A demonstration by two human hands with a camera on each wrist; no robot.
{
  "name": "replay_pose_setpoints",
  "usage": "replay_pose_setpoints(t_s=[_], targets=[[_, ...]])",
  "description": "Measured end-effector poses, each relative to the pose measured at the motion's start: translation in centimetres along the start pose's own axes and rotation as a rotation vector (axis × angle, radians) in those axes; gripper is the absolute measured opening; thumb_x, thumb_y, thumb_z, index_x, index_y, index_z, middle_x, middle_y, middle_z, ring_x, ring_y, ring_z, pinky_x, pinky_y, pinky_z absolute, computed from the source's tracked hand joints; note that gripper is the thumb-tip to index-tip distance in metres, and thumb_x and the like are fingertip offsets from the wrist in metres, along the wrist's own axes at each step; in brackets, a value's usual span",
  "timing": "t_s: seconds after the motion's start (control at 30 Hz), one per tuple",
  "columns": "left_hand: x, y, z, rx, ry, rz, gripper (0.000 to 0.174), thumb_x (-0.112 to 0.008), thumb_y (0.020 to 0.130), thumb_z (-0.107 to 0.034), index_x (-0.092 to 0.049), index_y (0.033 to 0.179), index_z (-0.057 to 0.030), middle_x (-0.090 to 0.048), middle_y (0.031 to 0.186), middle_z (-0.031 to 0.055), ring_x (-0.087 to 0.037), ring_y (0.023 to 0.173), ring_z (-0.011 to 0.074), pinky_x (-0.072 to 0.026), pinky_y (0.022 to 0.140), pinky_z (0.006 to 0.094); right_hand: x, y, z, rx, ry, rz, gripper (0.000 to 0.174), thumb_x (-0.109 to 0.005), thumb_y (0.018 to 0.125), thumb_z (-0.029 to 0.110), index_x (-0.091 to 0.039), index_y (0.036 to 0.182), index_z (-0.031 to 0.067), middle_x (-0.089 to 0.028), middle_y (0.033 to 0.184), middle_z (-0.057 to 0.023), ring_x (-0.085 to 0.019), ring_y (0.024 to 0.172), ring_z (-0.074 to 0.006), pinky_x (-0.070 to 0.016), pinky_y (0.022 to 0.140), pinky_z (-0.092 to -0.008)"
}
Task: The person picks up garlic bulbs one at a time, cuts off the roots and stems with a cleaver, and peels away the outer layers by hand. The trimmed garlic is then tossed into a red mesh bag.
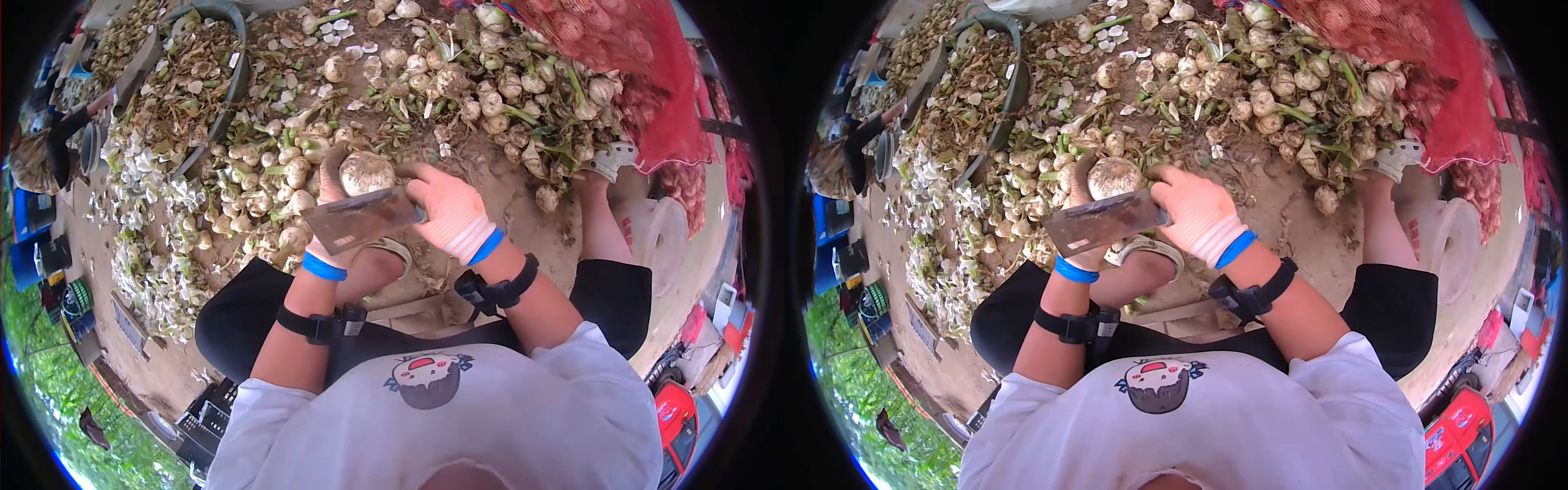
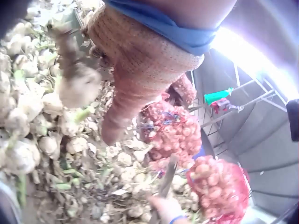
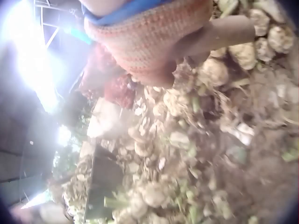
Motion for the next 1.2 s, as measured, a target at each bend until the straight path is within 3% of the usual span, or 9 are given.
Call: replay_pose_setpoints(t_s=[0.13,0.27,0.33,0.47,0.6,0.7,0.9,1.07,1.2], targets=[[2.4,0.0,-1.8,-0.143,0.460,-0.317,0.041,-0.051,0.086,-0.035,-0.043,0.115,-0.0073,-0.059,0.098,0.0124,-0.057,0.091,0.0244,-0.0471,0.085,0.0411,-0.5,-0.5,-0.3,-0.081,-0.079,0.069,0.020,-0.062,0.067,0.022,-0.056,0.080,0.0080,-0.055,0.092,-0.0093,-0.059,0.083,-0.0295,-0.0490,0.069,-0.0394],[-0.5,0.2,1.1,0.190,-0.317,-0.141,0.033,-0.055,0.085,-0.026,-0.046,0.110,-0.0058,-0.062,0.094,0.0098,-0.059,0.087,0.0204,-0.0458,0.086,0.0386,-0.7,-0.6,-1.6,-0.199,-0.149,0.092,0.017,-0.062,0.066,0.019,-0.055,0.079,0.0091,-0.054,0.084,-0.0089,-0.059,0.077,-0.0306,-0.0488,0.065,-0.0410],[-1.2,0.1,-1.6,-0.142,1.160,-0.157,0.024,-0.057,0.083,-0.023,-0.054,0.101,-0.0077,-0.063,0.091,0.0074,-0.060,0.082,0.0172,-0.0447,0.088,0.0356,-1.0,-0.7,-2.1,-0.199,-0.130,0.094,0.016,-0.061,0.067,0.019,-0.055,0.079,0.0095,-0.054,0.083,-0.0096,-0.059,0.075,-0.0309,-0.0489,0.065,-0.0411],[1.5,0.6,-0.3,0.217,2.071,0.025,0.054,-0.069,0.068,-0.016,-0.043,0.113,-0.0029,-0.061,0.093,0.0093,-0.060,0.086,0.0150,-0.0452,0.087,0.0303,-2.5,-0.6,-4.1,-0.148,-0.094,0.105,0.016,-0.058,0.070,0.020,-0.059,0.082,0.0107,-0.058,0.083,-0.0114,-0.060,0.076,-0.0317,-0.0498,0.068,-0.0404],[0.7,-1.4,-6.1,-0.156,1.087,-0.435,0.080,-0.078,0.056,-0.013,-0.035,0.123,-0.0016,-0.053,0.110,0.0106,-0.056,0.094,0.0186,-0.0482,0.082,0.0304,-1.6,-1.3,-17.5,-0.788,-0.199,0.152,0.028,-0.056,0.076,0.025,-0.063,0.096,0.0069,-0.063,0.092,-0.0171,-0.061,0.087,-0.0304,-0.0492,0.077,-0.0385],[4.8,-2.7,-10.8,0.331,2.245,-0.864,0.091,-0.082,0.053,-0.023,-0.034,0.129,-0.0059,-0.045,0.122,0.0194,-0.050,0.109,0.0291,-0.0432,0.091,0.0371,1.2,4.3,-19.7,-0.779,-0.196,0.024,0.031,-0.058,0.077,0.026,-0.060,0.101,0.0064,-0.042,0.128,-0.0173,-0.056,0.098,-0.0342,-0.0465,0.086,-0.0385],[6.3,0.5,-5.5,0.102,1.777,-0.517,0.077,-0.076,0.065,-0.020,-0.036,0.128,0.0002,-0.043,0.126,0.0174,-0.044,0.116,0.0270,-0.0370,0.096,0.0338,-1.9,12.4,-25.5,-0.664,-0.194,0.116,0.031,-0.059,0.074,0.024,-0.061,0.099,0.0051,-0.048,0.120,-0.0173,-0.055,0.098,-0.0352,-0.0446,0.087,-0.0402],[9.4,-0.2,-1.4,0.159,0.896,-0.644,0.053,-0.063,0.077,-0.008,-0.041,0.125,-0.0007,-0.048,0.122,0.0182,-0.045,0.114,0.0276,-0.0385,0.094,0.0347,-1.0,3.0,-12.1,-0.512,0.234,-0.245,0.042,-0.068,0.069,0.019,-0.059,0.109,0.0107,-0.047,0.121,-0.0140,-0.054,0.103,-0.0295,-0.0452,0.089,-0.0373],[7.0,-0.4,1.4,0.226,0.120,-0.461,0.046,-0.060,0.082,-0.013,-0.043,0.123,0.0014,-0.055,0.112,0.0138,-0.054,0.102,0.0229,-0.0428,0.088,0.0319,-3.3,-0.3,-4.2,-0.243,0.664,0.035,0.030,-0.071,0.066,0.022,-0.062,0.090,0.0061,-0.057,0.101,-0.0153,-0.057,0.095,-0.0312,-0.0463,0.081,-0.0356]])
Point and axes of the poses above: each hand's wrist, its own y-axis towards the middle knuckle, its own x-axis out of the back of the hand, z = x × y, the point moved 8 cm from there along y, towards the middle knuckle
